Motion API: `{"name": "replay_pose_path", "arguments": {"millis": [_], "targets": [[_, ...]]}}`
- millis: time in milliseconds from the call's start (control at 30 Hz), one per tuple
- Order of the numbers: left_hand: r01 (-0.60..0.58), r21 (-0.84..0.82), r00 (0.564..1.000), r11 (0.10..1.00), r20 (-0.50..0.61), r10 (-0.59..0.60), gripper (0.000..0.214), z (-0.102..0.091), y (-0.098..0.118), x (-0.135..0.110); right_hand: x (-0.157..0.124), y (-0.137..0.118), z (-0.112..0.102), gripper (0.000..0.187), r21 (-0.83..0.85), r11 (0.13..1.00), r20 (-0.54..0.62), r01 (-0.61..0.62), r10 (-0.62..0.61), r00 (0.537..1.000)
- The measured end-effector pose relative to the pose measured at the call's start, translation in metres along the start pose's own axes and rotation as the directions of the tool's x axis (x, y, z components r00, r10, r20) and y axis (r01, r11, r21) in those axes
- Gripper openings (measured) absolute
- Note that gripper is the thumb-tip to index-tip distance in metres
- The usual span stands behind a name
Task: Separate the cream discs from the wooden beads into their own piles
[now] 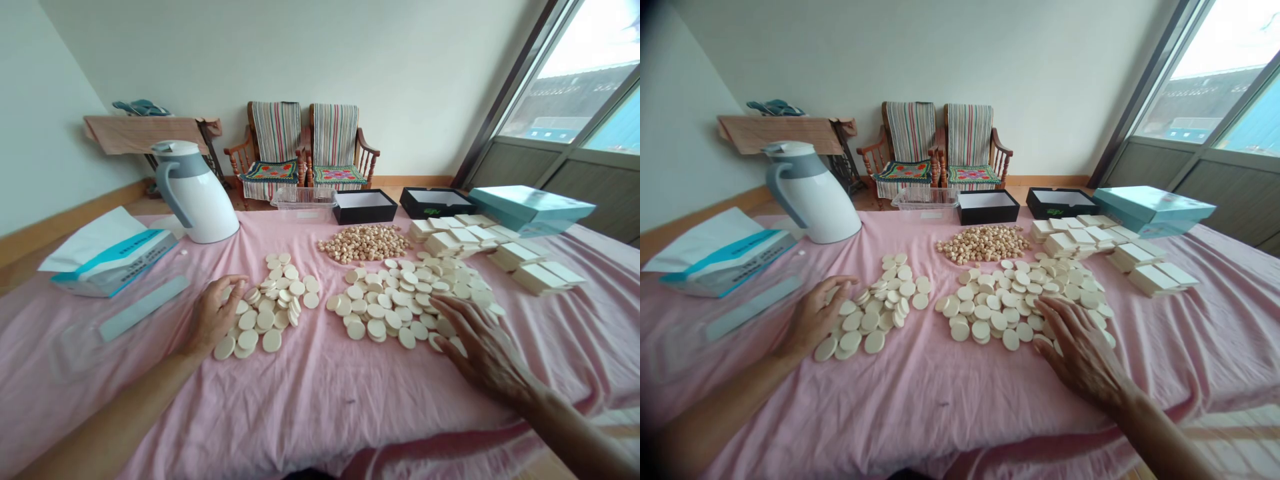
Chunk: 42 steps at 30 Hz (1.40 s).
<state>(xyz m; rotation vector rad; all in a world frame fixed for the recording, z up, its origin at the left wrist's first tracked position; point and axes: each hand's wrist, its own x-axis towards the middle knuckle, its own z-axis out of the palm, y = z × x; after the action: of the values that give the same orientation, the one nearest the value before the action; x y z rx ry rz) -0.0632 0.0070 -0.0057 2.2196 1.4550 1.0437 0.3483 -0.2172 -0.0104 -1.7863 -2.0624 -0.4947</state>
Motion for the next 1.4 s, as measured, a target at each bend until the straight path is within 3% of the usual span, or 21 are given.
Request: {"name": "replay_pose_path", "arguments": {"millis": [300, 433, 567, 700, 800, 900, 1033, 1167, 1267, 1400], "targets": [[-0.015, 0.018, 1.0, 1.0, -0.01, 0.015, 0.043, 0.0, -0.001, 0.0, 0.034, 0.013, 0.008, 0.04, -0.009, 0.982, -0.016, 0.19, -0.19, 0.982], [-0.044, 0.023, 0.999, 0.999, -0.016, 0.044, 0.041, 0.001, -0.001, -0.001, 0.055, 0.006, 0.006, 0.035, 0.046, 0.989, -0.07, 0.141, -0.137, 0.988], [-0.08, 0.028, 0.996, 0.996, -0.03, 0.081, 0.038, 0.002, 0.0, -0.002, 0.095, -0.029, 0.003, 0.027, 0.142, 0.988, -0.062, 0.054, -0.046, 0.997], [-0.078, 0.005, 0.996, 0.997, -0.04, 0.078, 0.037, 0.002, 0.001, -0.003, 0.148, -0.073, 0.018, 0.021, 0.324, 0.946, 0.141, 0.007, -0.055, 0.988], [-0.081, 0.004, 0.996, 0.997, -0.045, 0.081, 0.037, 0.0, 0.001, -0.004, 0.178, -0.1, 0.038, 0.033, 0.437, 0.899, 0.268, 0.036, -0.168, 0.949], [-0.091, 0.003, 0.995, 0.996, -0.042, 0.091, 0.036, 0.0, -0.001, -0.004, 0.195, -0.119, 0.055, 0.043, 0.456, 0.882, 0.336, 0.119, -0.294, 0.895], [-0.1, -0.005, 0.994, 0.995, -0.043, 0.099, 0.036, 0.0, -0.003, -0.004, 0.199, -0.132, 0.063, 0.035, 0.394, 0.908, 0.395, 0.142, -0.307, 0.866], [-0.096, -0.004, 0.995, 0.995, -0.041, 0.095, 0.034, 0.0, -0.004, -0.003, 0.197, -0.127, 0.059, 0.028, 0.4, 0.909, 0.36, 0.116, -0.272, 0.892], [-0.085, 0.006, 0.996, 0.996, -0.039, 0.085, 0.033, 0.0, -0.004, -0.003, 0.196, -0.108, 0.048, 0.024, 0.372, 0.927, 0.345, 0.041, -0.179, 0.921], [-0.083, -0.006, 0.995, 0.997, -0.048, 0.083, 0.033, 0.0, -0.004, -0.002, 0.191, -0.067, 0.025, 0.019, 0.148, 0.986, 0.42, -0.081, 0.011, 0.908]]}}
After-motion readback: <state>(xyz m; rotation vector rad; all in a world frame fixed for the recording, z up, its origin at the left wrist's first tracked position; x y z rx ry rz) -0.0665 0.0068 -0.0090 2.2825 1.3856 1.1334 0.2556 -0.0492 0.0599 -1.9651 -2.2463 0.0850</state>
